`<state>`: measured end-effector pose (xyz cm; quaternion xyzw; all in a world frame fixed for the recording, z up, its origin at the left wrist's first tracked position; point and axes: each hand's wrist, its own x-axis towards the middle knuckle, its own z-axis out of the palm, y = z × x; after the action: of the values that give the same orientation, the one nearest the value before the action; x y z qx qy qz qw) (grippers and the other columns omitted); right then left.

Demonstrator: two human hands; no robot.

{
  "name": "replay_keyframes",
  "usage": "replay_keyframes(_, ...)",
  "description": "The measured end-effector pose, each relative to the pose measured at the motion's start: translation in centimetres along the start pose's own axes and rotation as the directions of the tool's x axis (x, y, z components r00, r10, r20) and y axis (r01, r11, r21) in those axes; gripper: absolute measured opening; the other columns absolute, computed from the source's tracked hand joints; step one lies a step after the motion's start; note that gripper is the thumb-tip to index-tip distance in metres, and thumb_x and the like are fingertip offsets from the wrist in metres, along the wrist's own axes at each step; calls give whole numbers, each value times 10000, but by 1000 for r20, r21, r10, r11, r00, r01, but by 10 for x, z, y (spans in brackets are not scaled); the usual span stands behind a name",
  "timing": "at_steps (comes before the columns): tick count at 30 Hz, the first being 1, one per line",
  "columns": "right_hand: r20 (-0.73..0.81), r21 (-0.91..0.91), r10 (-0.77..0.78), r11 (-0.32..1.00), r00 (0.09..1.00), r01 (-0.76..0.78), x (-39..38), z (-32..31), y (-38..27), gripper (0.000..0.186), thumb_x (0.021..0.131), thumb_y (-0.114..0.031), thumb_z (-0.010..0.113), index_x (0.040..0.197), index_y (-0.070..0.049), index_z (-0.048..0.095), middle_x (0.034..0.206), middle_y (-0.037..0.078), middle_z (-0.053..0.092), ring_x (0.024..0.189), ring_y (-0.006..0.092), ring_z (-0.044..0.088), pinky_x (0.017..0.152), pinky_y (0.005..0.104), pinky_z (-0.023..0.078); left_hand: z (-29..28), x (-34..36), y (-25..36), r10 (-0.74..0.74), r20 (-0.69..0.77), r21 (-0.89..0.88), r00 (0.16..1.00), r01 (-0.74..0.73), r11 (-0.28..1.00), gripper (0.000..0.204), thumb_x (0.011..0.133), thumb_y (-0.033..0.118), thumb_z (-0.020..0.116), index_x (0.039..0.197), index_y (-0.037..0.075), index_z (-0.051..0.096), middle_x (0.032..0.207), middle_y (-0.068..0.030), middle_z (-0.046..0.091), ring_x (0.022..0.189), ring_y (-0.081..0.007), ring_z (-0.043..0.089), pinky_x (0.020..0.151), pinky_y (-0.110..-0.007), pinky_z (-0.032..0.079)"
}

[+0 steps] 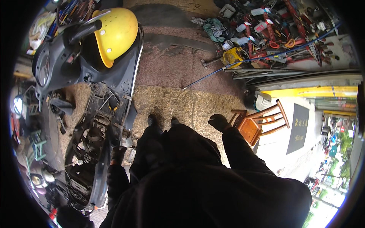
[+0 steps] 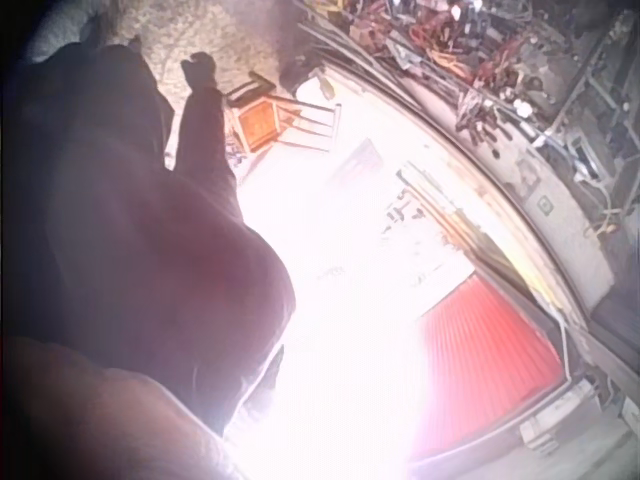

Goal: The person works on a motorcycle engine in a workshop, using a hammer to tap components and a cordless impact driver to remove and install bolts. The person also handles small parts and tools while adjusting engine components.

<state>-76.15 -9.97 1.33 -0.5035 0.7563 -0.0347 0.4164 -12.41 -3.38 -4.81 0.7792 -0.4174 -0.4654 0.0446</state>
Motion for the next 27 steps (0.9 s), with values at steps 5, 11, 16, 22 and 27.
replay_keyframes(5,8,78,128,989,992,-128,-15,7,-25,442,785,-323,746,1106,-32,657,1032,155,698,977,268,666,862,362,523,-43,78,0,136,-6,-76,991,-136,988,181,805,213,707,911,87,631,678,6,559,526,-113,471,461,-284,379)
replay_keyframes(11,-15,128,258,959,966,-254,-40,15,-16,440,765,-329,738,1084,-33,671,1038,182,694,1021,304,654,873,392,516,-72,117,83,130,192,261,973,-178,949,431,769,370,684,1044,38,673,987,-177,697,971,-356,646,832,-443,506)
replay_keyframes(16,14,253,343,908,939,-335,-41,4,7,438,761,-341,739,1072,-40,673,1029,187,692,1004,311,659,863,398,520,-53,122,167,264,227,200,937,-310,930,287,797,293,686,948,49,677,840,-78,649,732,-192,595,618,-348,478)
replay_keyframes(22,47,182,271,944,961,-275,37,-35,24,459,750,-380,743,1064,-53,674,1030,181,691,996,320,657,853,411,520,-44,128,232,480,261,278,837,-542,793,262,775,269,698,913,47,675,858,-138,673,798,-310,651,673,-376,522)
replay_keyframes(27,18,145,210,967,978,-210,120,-106,16,453,736,-382,743,1055,-66,678,997,184,691,975,325,659,844,410,527,-24,130,276,405,302,344,863,-495,798,226,829,281,614,936,101,699,1040,-159,659,977,-333,625,807,-420,500)
